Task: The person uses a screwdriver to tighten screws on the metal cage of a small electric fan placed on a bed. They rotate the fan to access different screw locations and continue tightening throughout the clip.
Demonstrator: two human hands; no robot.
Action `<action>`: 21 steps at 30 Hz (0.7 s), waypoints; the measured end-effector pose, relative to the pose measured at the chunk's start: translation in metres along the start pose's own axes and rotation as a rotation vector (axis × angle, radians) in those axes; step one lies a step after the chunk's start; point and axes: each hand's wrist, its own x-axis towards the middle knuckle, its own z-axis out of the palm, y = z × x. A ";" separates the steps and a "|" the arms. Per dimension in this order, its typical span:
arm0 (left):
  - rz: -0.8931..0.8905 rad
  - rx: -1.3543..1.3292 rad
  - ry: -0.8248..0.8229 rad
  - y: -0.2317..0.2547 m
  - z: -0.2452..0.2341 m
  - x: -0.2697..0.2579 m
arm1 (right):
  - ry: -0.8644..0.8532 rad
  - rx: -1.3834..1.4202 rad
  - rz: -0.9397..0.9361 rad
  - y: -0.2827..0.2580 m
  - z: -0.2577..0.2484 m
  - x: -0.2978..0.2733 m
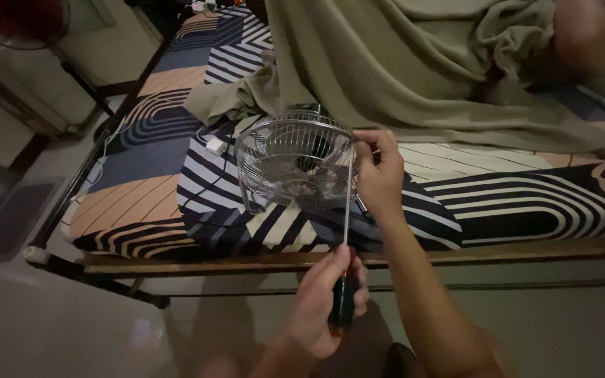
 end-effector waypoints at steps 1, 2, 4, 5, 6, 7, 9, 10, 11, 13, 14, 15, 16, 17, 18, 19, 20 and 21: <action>-0.029 -0.021 0.005 0.000 -0.004 -0.004 | 0.010 -0.005 -0.004 -0.002 0.001 -0.001; -0.001 -0.065 -0.029 0.001 -0.008 -0.009 | 0.019 -0.010 -0.007 -0.004 0.002 -0.002; 0.057 -0.152 -0.093 0.001 -0.019 -0.022 | 0.003 -0.036 0.090 -0.009 0.002 -0.002; 0.062 -0.164 -0.071 0.005 -0.027 -0.027 | -0.006 -0.048 0.139 -0.013 0.001 -0.003; 0.074 -0.178 -0.050 0.009 -0.038 -0.033 | -0.004 -0.029 0.080 -0.018 0.003 -0.004; 0.087 -0.192 -0.029 0.014 -0.050 -0.041 | -0.001 -0.008 0.022 -0.024 0.004 -0.006; 0.166 -0.109 -0.085 0.025 -0.073 -0.055 | -0.027 -0.074 -0.115 -0.036 0.008 -0.005; 0.202 -0.068 -0.111 0.030 -0.084 -0.059 | -0.049 -0.162 -0.190 -0.043 0.009 -0.004; 0.243 0.016 0.006 0.037 -0.093 -0.061 | -0.072 -0.250 -0.265 -0.049 0.012 -0.002; 0.319 0.179 0.239 0.050 -0.112 -0.060 | -0.142 -0.319 -0.350 -0.062 0.022 0.006; 0.383 0.266 0.309 0.056 -0.119 -0.059 | -0.178 -0.353 -0.394 -0.069 0.029 0.013; 0.445 0.354 0.380 0.065 -0.125 -0.055 | -0.239 -0.389 -0.440 -0.075 0.036 0.020; 0.504 0.440 0.453 0.073 -0.130 -0.053 | -0.300 -0.426 -0.488 -0.081 0.045 0.026; 0.550 0.496 0.429 0.080 -0.134 -0.051 | -0.360 -0.464 -0.535 -0.086 0.056 0.033; 0.595 0.552 0.404 0.088 -0.136 -0.049 | -0.441 -0.456 -0.486 -0.091 0.070 0.040; 0.639 0.609 0.379 0.094 -0.136 -0.048 | -0.522 -0.449 -0.436 -0.095 0.083 0.047; 0.592 0.612 0.383 0.098 -0.135 -0.046 | -0.599 -0.443 -0.383 -0.098 0.094 0.053; 0.546 0.615 0.386 0.100 -0.132 -0.044 | -0.640 -0.550 -0.442 -0.100 0.103 0.059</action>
